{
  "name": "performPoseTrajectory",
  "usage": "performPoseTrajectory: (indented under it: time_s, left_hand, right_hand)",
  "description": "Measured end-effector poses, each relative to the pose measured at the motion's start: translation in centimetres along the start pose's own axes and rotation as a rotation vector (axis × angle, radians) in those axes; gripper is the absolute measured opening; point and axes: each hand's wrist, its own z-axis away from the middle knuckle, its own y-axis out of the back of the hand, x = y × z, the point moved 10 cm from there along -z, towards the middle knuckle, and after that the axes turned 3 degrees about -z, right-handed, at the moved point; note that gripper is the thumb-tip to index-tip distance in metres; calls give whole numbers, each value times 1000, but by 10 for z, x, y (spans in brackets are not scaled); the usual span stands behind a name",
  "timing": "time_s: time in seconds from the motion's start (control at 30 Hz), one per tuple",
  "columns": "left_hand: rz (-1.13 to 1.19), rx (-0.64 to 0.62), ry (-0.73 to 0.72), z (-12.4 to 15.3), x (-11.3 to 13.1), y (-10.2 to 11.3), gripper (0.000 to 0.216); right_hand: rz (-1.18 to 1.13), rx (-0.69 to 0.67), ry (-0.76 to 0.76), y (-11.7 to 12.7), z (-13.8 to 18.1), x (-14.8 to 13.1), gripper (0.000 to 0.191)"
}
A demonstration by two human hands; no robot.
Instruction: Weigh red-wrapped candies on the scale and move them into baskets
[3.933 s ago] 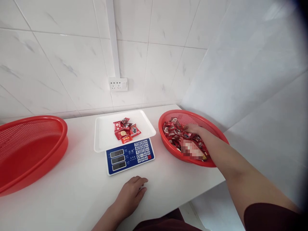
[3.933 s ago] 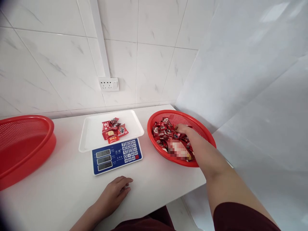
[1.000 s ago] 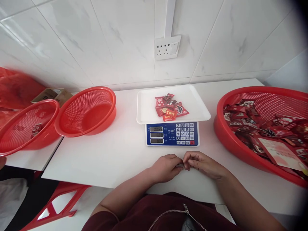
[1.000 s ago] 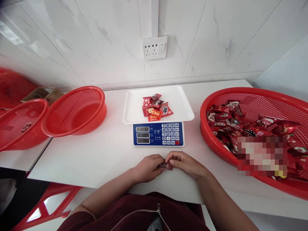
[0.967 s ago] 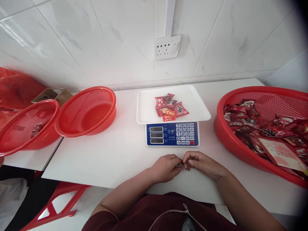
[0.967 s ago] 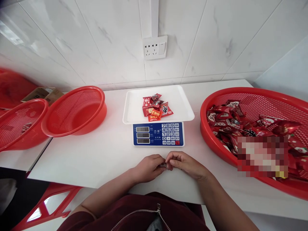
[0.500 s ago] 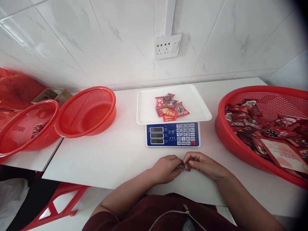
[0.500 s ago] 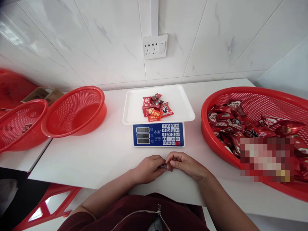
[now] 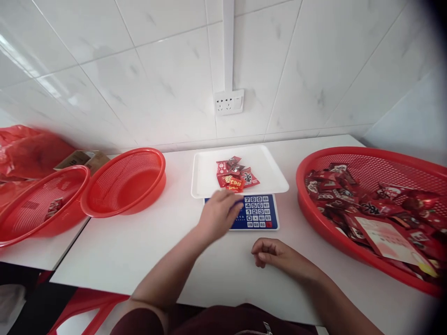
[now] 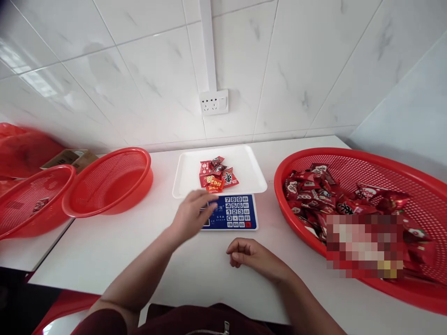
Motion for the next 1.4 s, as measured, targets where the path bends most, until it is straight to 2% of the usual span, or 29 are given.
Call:
performPoseTrajectory:
  time_s: [0.07, 0.17, 0.3, 0.43, 0.53, 0.63, 0.67, 0.77, 0.83, 0.9, 1.03, 1.2, 1.4]
  left_hand:
    - [-146, -11, 53, -29, -12, 6, 24]
    - [-286, -139, 101, -57, -26, -4, 29]
    - [-353, -223, 105, -67, -31, -18, 26]
    - [-274, -146, 100, -67, -30, -12, 11]
    - [-139, -47, 122, -55, -25, 1, 5]
    - [35, -4, 132, -21, -10, 4, 10]
    - [91, -40, 116, -6, -2, -2, 12]
    - [191, -286, 12, 44, 24, -45, 9]
    - [202, -387, 47, 71, 25, -70, 5]
    - [227, -417, 138, 86, 15, -85, 4]
    - [308, -403, 218, 92, 3, -91, 8]
    - [368, -453, 175, 87, 5, -90, 15]
    - [260, -559, 161, 87, 2, -98, 30]
  right_hand:
    - [11, -9, -1, -2, 1, -1, 41]
    - [18, -22, 6, -5, 2, -1, 41]
    - [24, -28, 16, -8, 4, 1, 39]
    - [42, -37, 13, -10, 4, 3, 38]
    - [57, -44, 15, -10, 3, 4, 39]
    - [61, -42, 34, -10, 3, 1, 42]
    - [56, -45, 52, -11, 3, -2, 44]
    - [74, -65, 117, -14, 4, -9, 42]
    - [169, -54, 109, -14, 3, -7, 36]
    - [274, -25, 72, -11, 2, -2, 34]
    - [308, -18, 24, -9, 2, 6, 33]
    - [308, -41, 9, -10, 2, 5, 40]
    - [281, -24, 13, -7, 2, 1, 48]
